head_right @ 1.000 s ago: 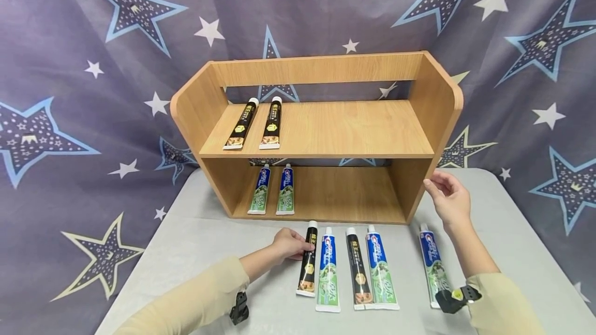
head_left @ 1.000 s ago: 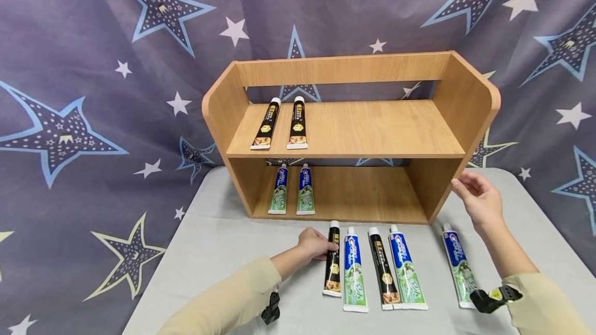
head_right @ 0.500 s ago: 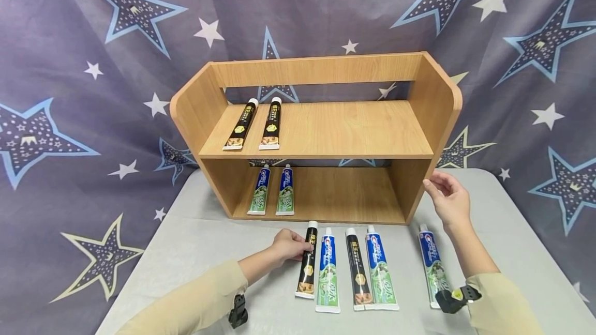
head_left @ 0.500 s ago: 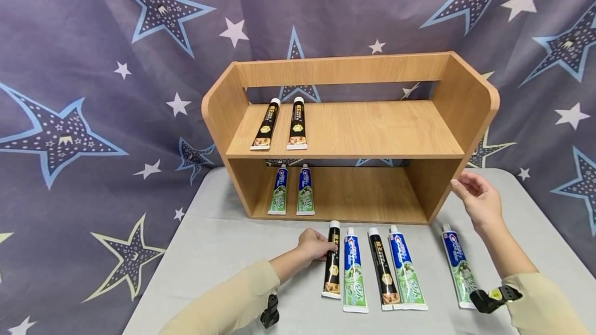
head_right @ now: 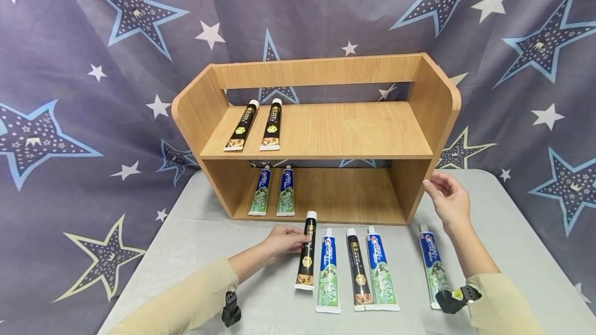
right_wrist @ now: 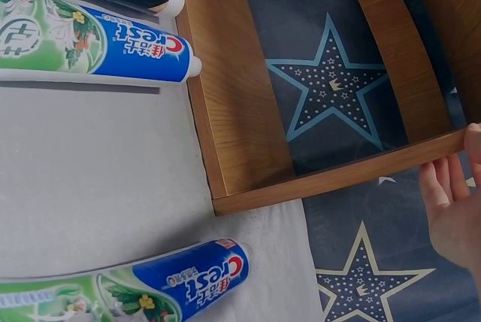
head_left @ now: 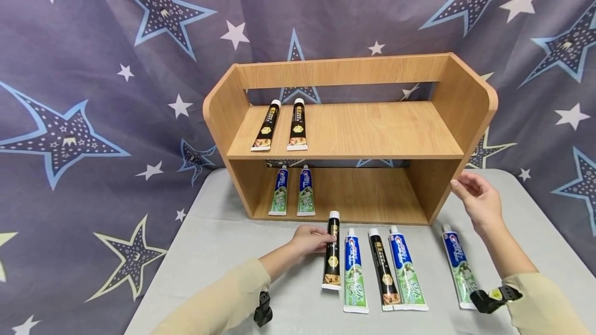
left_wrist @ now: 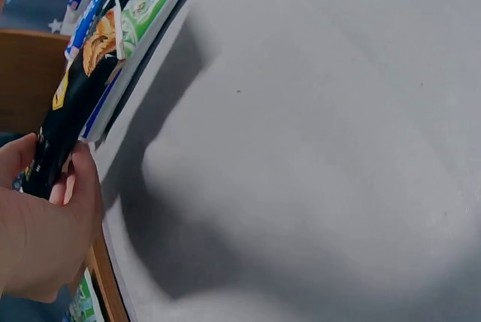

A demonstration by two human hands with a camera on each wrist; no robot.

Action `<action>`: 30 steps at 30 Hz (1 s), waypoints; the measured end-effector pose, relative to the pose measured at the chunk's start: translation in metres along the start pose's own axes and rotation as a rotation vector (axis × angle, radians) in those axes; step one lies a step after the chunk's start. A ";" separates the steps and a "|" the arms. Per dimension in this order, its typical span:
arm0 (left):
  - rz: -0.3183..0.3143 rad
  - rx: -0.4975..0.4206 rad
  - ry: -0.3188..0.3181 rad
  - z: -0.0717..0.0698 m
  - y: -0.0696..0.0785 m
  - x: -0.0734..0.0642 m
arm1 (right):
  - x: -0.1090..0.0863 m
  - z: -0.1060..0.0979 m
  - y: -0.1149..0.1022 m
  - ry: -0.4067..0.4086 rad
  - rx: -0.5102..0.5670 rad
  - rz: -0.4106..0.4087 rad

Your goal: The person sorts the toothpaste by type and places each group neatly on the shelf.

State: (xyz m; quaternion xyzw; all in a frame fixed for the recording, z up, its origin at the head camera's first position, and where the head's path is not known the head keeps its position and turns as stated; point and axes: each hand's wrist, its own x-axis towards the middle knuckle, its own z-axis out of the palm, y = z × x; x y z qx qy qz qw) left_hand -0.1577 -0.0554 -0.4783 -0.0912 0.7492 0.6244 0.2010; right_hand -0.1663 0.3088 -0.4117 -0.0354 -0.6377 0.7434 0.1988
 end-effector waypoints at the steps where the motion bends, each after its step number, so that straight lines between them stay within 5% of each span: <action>1: 0.002 -0.005 0.004 -0.001 0.001 0.000 | 0.000 0.000 0.000 0.000 -0.001 -0.001; 9: -0.027 -0.073 0.015 -0.011 0.009 0.002 | 0.001 -0.001 -0.001 0.004 -0.015 -0.001; 24: -0.021 0.008 -0.019 -0.031 0.038 -0.013 | 0.001 0.000 0.002 0.015 -0.029 -0.009; 30: 0.017 0.054 -0.053 -0.035 0.060 -0.021 | 0.001 -0.001 0.003 0.012 -0.047 -0.011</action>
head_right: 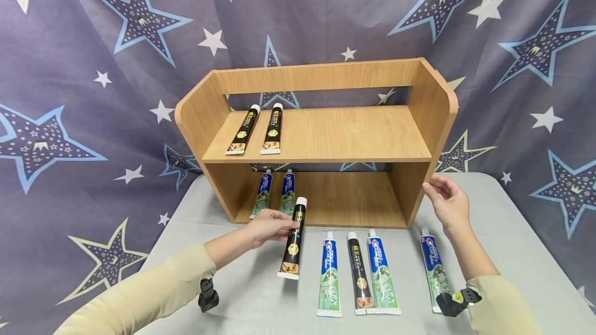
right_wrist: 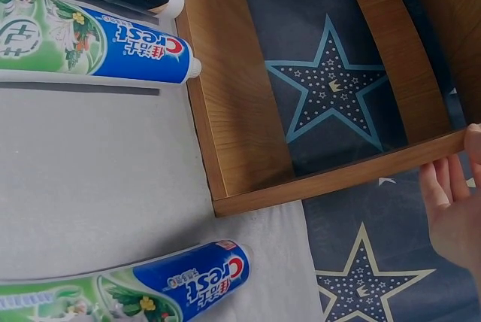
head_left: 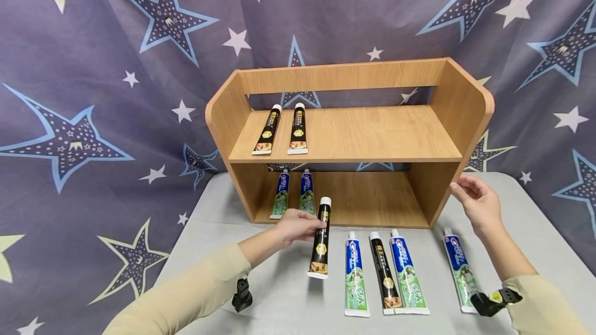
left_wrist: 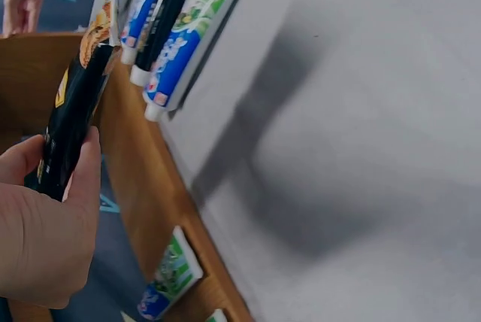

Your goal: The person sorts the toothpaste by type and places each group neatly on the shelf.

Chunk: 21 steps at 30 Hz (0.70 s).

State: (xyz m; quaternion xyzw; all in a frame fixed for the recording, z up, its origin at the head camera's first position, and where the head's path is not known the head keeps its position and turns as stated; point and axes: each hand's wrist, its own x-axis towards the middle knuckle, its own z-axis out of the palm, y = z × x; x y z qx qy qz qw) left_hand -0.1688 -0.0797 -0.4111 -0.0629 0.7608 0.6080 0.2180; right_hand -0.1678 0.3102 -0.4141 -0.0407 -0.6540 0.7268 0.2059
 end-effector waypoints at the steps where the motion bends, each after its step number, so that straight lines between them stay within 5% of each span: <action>1: 0.003 0.004 -0.004 0.000 0.004 -0.002 | 0.000 0.000 0.000 -0.001 -0.003 0.001; 21: -0.036 0.012 -0.086 -0.005 0.051 -0.021 | -0.001 0.000 -0.003 0.001 0.012 0.030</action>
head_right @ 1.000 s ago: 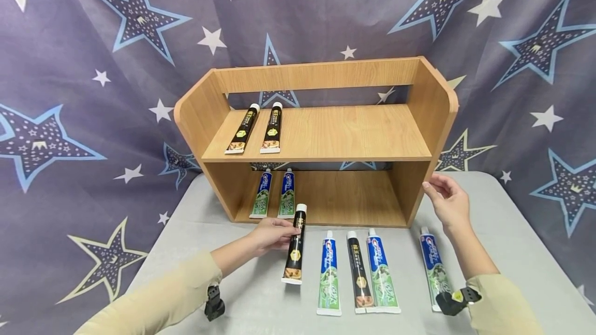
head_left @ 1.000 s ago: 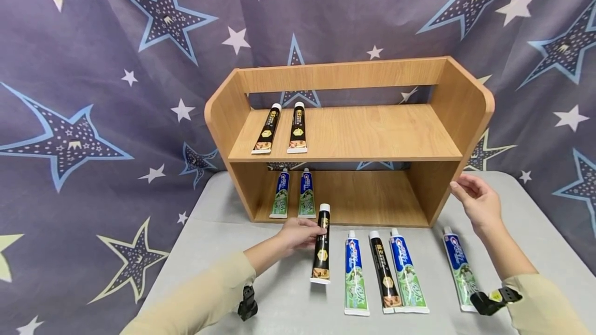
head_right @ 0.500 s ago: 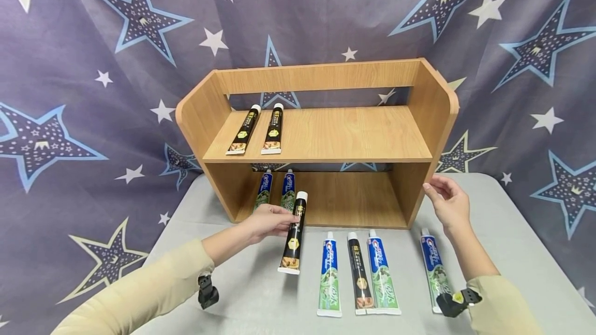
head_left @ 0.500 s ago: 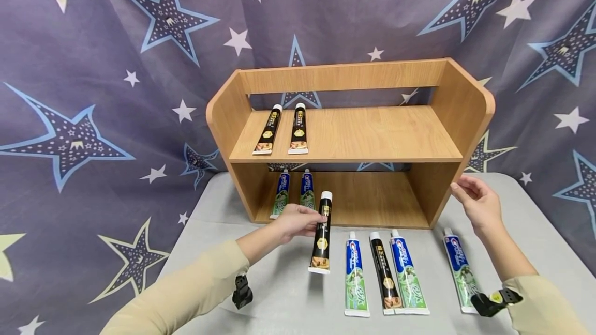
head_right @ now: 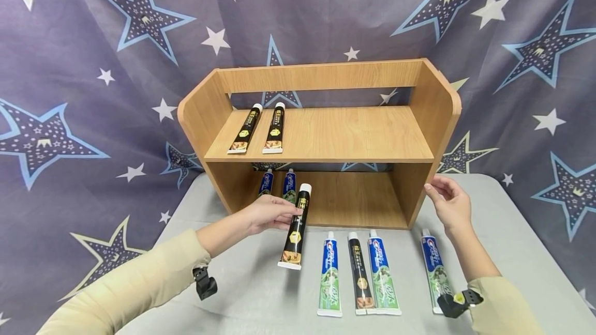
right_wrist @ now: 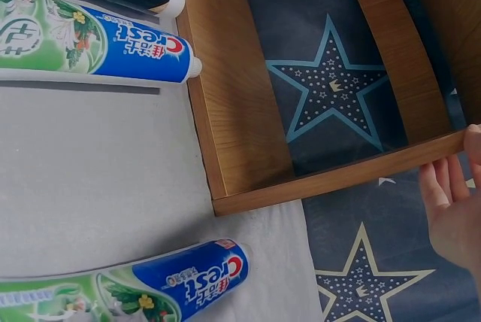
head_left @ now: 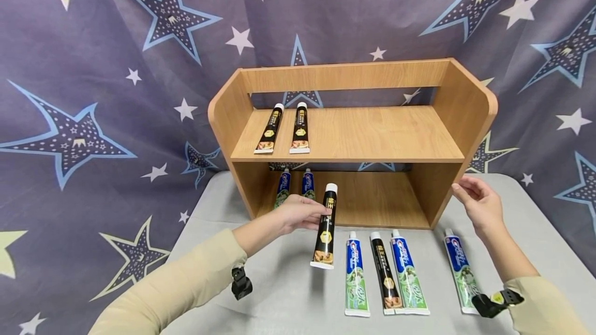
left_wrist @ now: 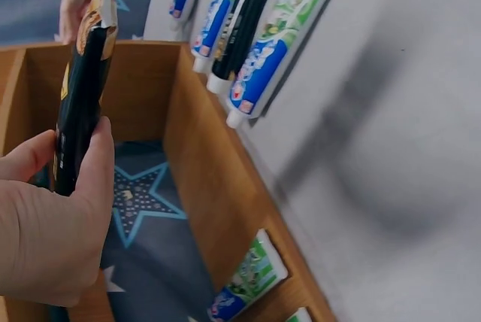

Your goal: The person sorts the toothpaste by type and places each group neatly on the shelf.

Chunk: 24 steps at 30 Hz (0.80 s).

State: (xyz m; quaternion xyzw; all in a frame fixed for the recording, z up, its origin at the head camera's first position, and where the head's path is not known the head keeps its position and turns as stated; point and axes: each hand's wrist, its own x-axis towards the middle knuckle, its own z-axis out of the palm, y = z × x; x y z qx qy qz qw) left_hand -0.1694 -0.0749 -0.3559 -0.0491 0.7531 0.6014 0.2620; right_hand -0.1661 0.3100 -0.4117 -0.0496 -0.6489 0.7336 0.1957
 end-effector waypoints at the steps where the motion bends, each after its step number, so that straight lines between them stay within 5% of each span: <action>1: 0.000 -0.002 -0.004 0.000 0.003 -0.001 | 0.000 0.000 0.000 -0.001 -0.001 0.004; 15: -0.026 -0.050 -0.085 0.005 0.032 -0.011 | 0.002 0.001 0.000 -0.011 0.036 0.014; 24: 0.031 0.016 -0.118 0.013 0.051 -0.020 | 0.002 0.001 0.002 -0.018 0.078 -0.009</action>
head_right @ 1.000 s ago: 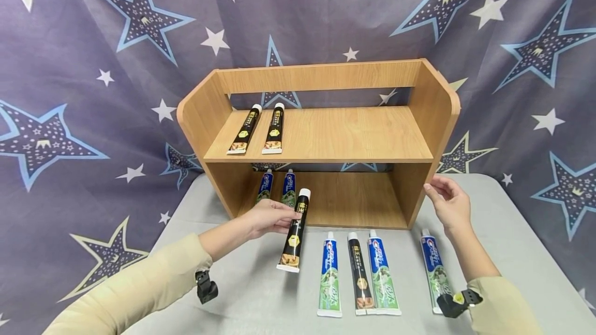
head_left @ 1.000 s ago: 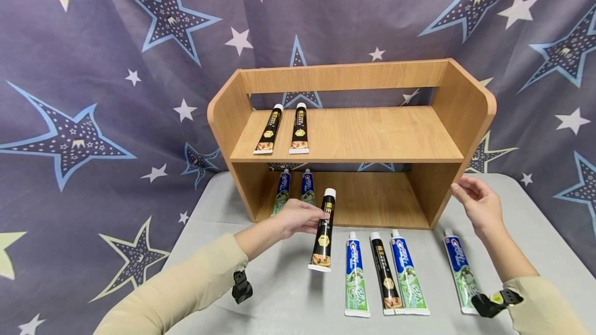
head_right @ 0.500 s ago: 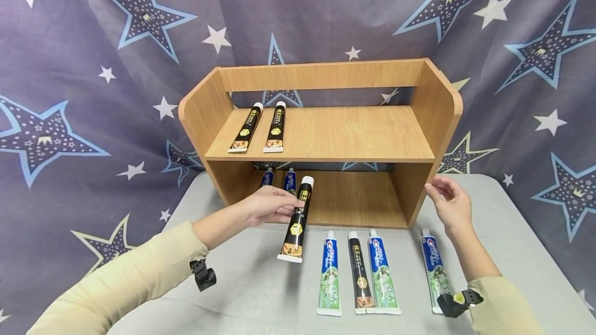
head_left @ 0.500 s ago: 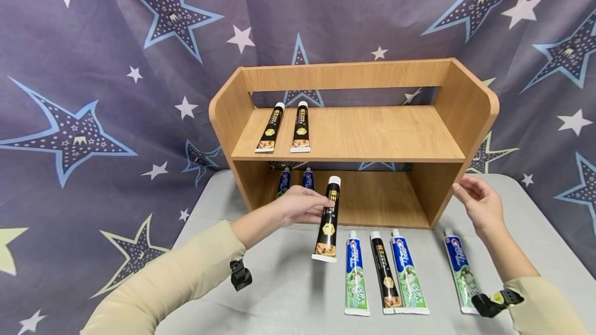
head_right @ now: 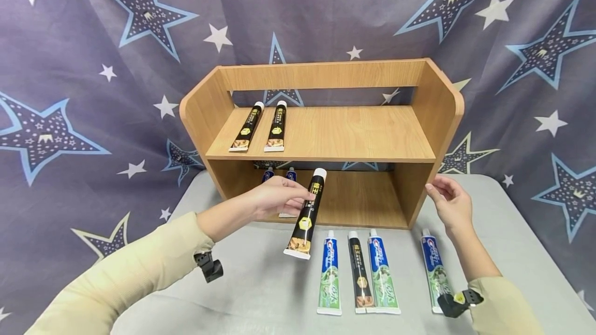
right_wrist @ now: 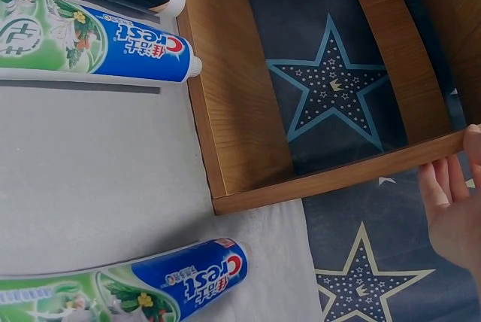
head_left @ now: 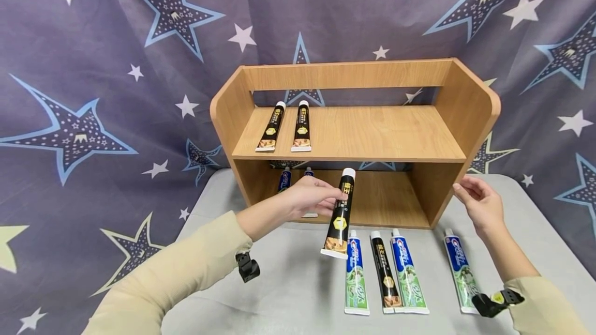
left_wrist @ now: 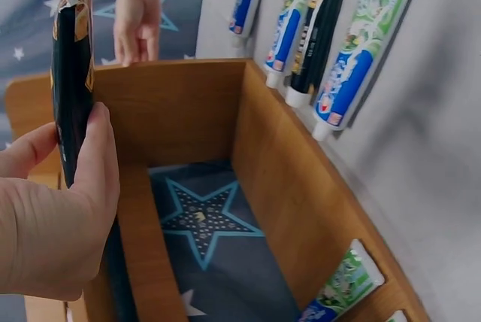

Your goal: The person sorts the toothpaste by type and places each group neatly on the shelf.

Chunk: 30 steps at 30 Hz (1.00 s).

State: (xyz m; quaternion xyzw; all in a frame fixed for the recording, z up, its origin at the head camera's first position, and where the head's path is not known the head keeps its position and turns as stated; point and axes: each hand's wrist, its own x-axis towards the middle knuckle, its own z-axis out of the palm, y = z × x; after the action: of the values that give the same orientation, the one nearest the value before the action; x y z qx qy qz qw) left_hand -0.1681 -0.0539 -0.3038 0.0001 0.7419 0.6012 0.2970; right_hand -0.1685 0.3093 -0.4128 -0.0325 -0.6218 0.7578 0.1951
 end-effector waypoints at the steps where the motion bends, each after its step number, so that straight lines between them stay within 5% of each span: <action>1: 0.000 -0.001 -0.003 0.000 0.003 -0.001 | 0.000 0.000 0.000 -0.001 -0.001 0.000; 11: 0.034 -0.027 0.005 0.001 0.035 -0.006 | -0.003 0.000 -0.001 -0.013 0.000 -0.009; 18: 0.068 -0.032 0.014 -0.004 0.057 0.003 | -0.003 0.000 -0.002 -0.009 0.009 -0.006; 30: 0.082 -0.133 0.169 -0.016 0.091 0.027 | -0.002 0.001 -0.001 -0.020 0.023 -0.009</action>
State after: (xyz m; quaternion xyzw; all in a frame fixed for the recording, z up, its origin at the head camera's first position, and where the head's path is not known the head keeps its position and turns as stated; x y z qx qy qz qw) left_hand -0.2301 -0.0329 -0.2331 -0.0400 0.7220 0.6587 0.2080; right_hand -0.1664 0.3082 -0.4116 -0.0200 -0.6150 0.7643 0.1929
